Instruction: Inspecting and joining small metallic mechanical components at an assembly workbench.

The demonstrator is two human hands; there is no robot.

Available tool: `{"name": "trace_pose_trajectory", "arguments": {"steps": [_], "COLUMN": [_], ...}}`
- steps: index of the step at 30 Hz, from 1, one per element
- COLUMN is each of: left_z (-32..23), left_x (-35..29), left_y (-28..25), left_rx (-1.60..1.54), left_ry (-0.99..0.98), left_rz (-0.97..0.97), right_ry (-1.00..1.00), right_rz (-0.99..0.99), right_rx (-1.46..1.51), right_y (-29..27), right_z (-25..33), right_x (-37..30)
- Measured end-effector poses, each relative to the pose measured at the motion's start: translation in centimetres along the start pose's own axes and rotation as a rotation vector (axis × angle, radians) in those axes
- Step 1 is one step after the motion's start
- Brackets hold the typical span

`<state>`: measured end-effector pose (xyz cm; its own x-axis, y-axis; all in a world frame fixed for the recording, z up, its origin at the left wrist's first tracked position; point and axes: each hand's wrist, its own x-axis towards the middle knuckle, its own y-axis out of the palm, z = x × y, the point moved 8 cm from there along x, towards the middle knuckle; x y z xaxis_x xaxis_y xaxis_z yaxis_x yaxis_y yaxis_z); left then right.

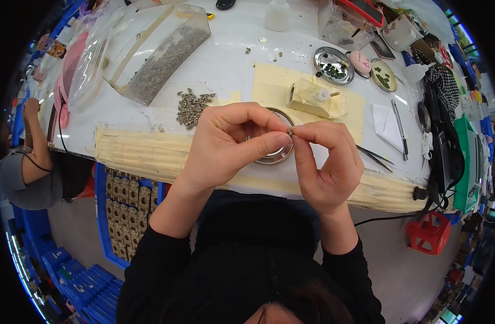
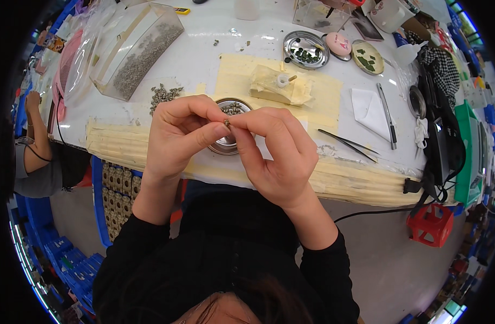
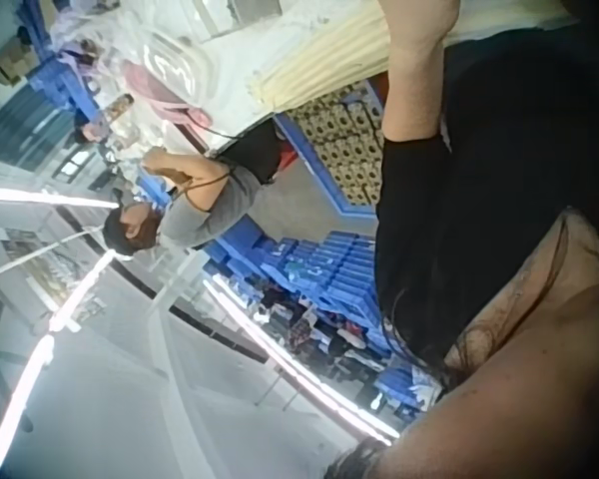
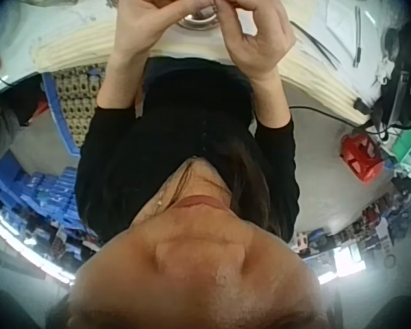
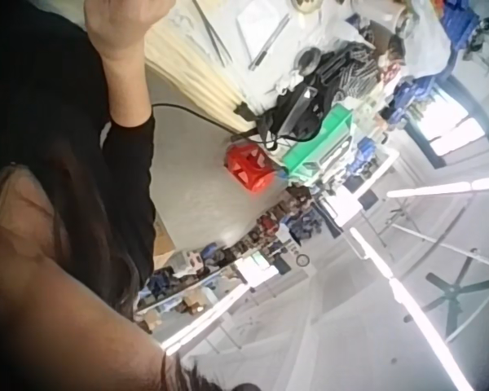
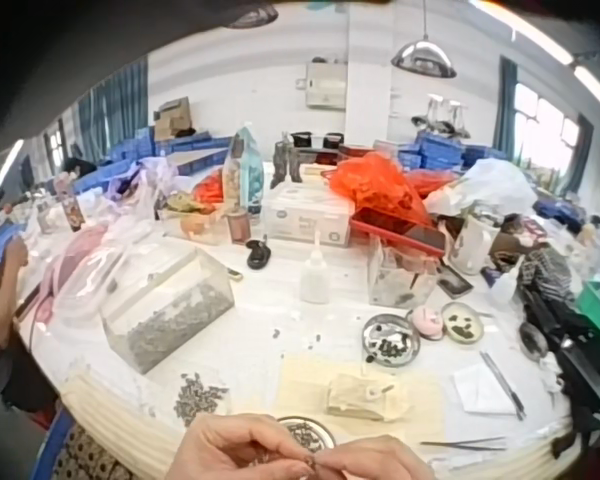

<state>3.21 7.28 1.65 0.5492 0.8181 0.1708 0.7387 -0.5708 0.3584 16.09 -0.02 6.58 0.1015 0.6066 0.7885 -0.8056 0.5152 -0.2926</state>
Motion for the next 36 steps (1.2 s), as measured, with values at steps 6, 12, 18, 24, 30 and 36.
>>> {"name": "trace_pose_trajectory", "arguments": {"steps": [6, 12, 18, 24, 30, 36], "left_z": [0.1, -0.4, -1.1, -4.5, -4.9, -4.6], "left_x": [0.0, -0.2, -0.2, -1.1, -1.4, -1.4], "left_y": [0.0, 0.1, -0.2, 1.5, 2.6, 2.4], "left_rx": [0.01, 0.08, 0.248, 0.833, 0.937, 0.954], "left_ry": [-0.021, 0.037, 0.193, 0.664, 0.773, 0.761], "left_rz": [0.018, -0.017, -0.058, -0.079, -0.08, -0.097], "right_ry": [0.014, -0.046, -0.026, 0.726, 0.738, 0.601], "right_rz": [0.012, -0.025, -0.004, 0.095, 0.091, -0.021], "right_rx": [0.009, -0.078, -0.049, 0.786, 0.894, 0.678], "right_y": [0.3, 0.2, 0.2, 2.1, 2.1, 0.7], "right_z": [-0.1, 0.2, -0.1, -3.7, -4.6, -3.6], "right_x": [-0.2, -0.2, -0.4, -2.6, -3.1, -2.3]}}
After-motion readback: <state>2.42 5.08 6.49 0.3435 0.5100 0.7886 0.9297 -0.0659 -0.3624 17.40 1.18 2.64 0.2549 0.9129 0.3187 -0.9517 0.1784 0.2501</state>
